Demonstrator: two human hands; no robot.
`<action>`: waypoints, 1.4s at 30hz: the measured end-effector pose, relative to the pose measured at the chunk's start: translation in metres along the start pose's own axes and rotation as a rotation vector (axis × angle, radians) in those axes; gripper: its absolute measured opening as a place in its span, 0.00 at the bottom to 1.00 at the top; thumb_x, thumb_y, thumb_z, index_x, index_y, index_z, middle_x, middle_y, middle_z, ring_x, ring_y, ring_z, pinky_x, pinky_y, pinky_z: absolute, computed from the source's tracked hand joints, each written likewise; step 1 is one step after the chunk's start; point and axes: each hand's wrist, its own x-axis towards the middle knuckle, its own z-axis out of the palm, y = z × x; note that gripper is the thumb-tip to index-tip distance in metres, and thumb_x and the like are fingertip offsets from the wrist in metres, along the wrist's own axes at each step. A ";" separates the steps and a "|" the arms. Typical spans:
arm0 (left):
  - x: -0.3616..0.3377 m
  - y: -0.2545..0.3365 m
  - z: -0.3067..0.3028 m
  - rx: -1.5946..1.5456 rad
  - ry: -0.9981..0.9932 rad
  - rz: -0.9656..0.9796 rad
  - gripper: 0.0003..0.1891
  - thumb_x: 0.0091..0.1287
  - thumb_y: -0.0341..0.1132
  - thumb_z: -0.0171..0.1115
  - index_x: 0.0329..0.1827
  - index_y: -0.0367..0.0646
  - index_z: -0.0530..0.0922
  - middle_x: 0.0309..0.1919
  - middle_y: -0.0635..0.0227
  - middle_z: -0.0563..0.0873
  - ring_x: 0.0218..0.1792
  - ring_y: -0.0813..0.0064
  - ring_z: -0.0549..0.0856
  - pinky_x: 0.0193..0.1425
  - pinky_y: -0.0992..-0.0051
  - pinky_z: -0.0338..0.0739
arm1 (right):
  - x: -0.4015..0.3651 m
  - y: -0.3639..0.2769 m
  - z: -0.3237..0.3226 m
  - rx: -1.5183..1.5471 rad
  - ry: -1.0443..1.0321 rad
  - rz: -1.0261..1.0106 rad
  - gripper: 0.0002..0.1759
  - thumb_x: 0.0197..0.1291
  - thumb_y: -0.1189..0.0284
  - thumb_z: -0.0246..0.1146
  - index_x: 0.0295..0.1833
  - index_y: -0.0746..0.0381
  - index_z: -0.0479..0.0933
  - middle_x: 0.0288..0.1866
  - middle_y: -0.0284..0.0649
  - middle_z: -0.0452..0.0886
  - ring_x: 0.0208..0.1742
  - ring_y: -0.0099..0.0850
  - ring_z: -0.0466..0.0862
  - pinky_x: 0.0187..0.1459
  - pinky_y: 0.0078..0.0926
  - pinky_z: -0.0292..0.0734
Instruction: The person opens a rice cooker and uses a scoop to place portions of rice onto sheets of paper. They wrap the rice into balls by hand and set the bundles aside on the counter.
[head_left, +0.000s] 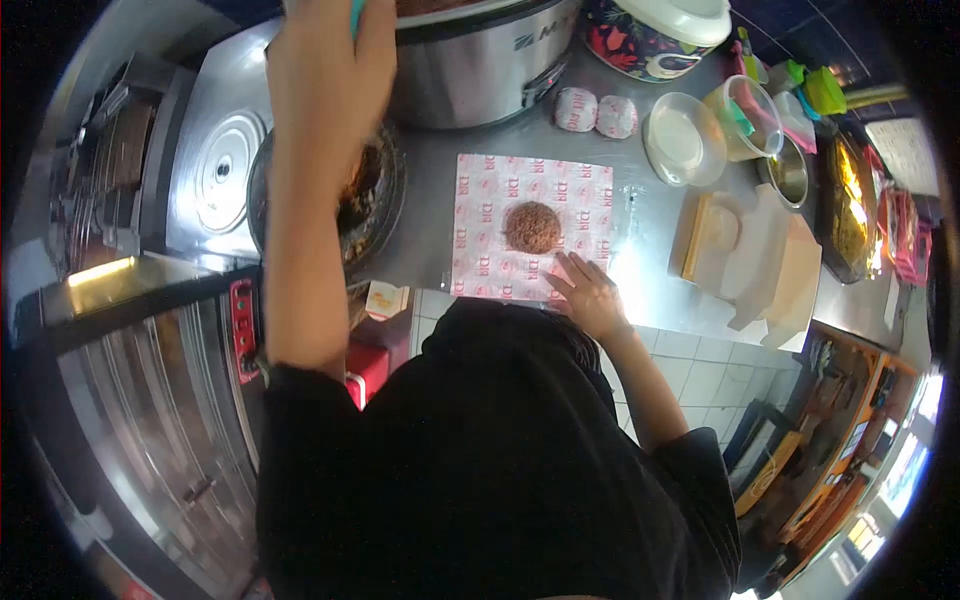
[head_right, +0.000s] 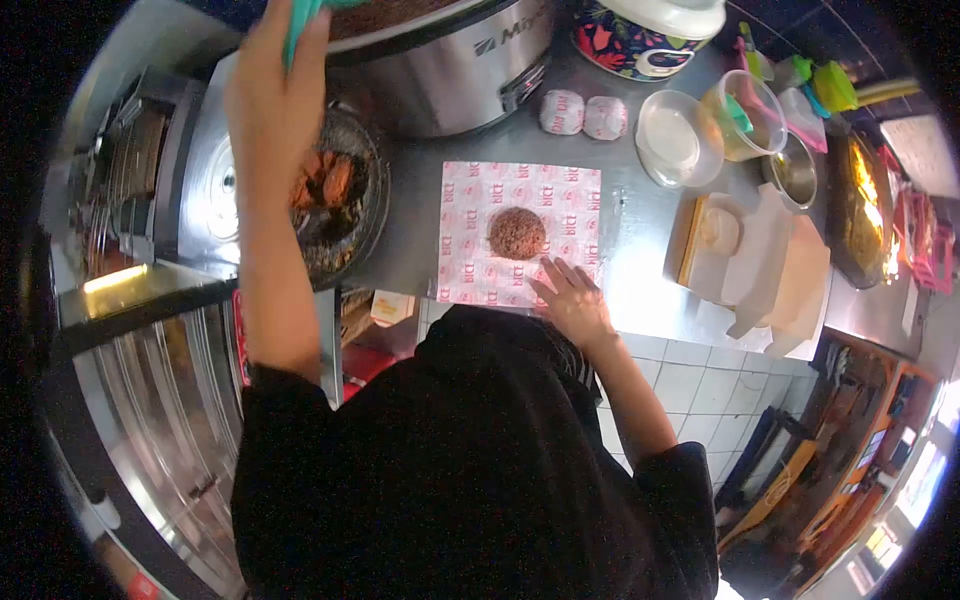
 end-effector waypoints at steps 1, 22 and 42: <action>0.015 -0.007 0.000 -0.003 -0.038 -0.101 0.28 0.78 0.42 0.59 0.76 0.37 0.71 0.69 0.45 0.79 0.72 0.48 0.76 0.78 0.57 0.68 | -0.001 0.000 -0.002 -0.002 -0.005 -0.005 0.29 0.58 0.57 0.72 0.66 0.49 0.81 0.76 0.42 0.74 0.75 0.42 0.74 0.72 0.47 0.73; -0.376 -0.033 0.016 -0.688 -0.001 -1.298 0.13 0.78 0.34 0.61 0.54 0.32 0.83 0.36 0.66 0.87 0.33 0.81 0.84 0.36 0.80 0.80 | 0.098 -0.086 0.045 0.148 -0.093 -0.090 0.32 0.51 0.57 0.78 0.61 0.51 0.80 0.49 0.36 0.81 0.52 0.37 0.84 0.48 0.40 0.84; -0.396 -0.041 0.024 -0.629 -0.356 -1.164 0.14 0.74 0.38 0.65 0.48 0.33 0.86 0.30 0.58 0.89 0.30 0.72 0.88 0.38 0.71 0.80 | 0.110 -0.087 0.045 0.104 -0.262 -0.291 0.22 0.65 0.57 0.68 0.65 0.40 0.82 0.62 0.38 0.79 0.59 0.37 0.82 0.53 0.37 0.84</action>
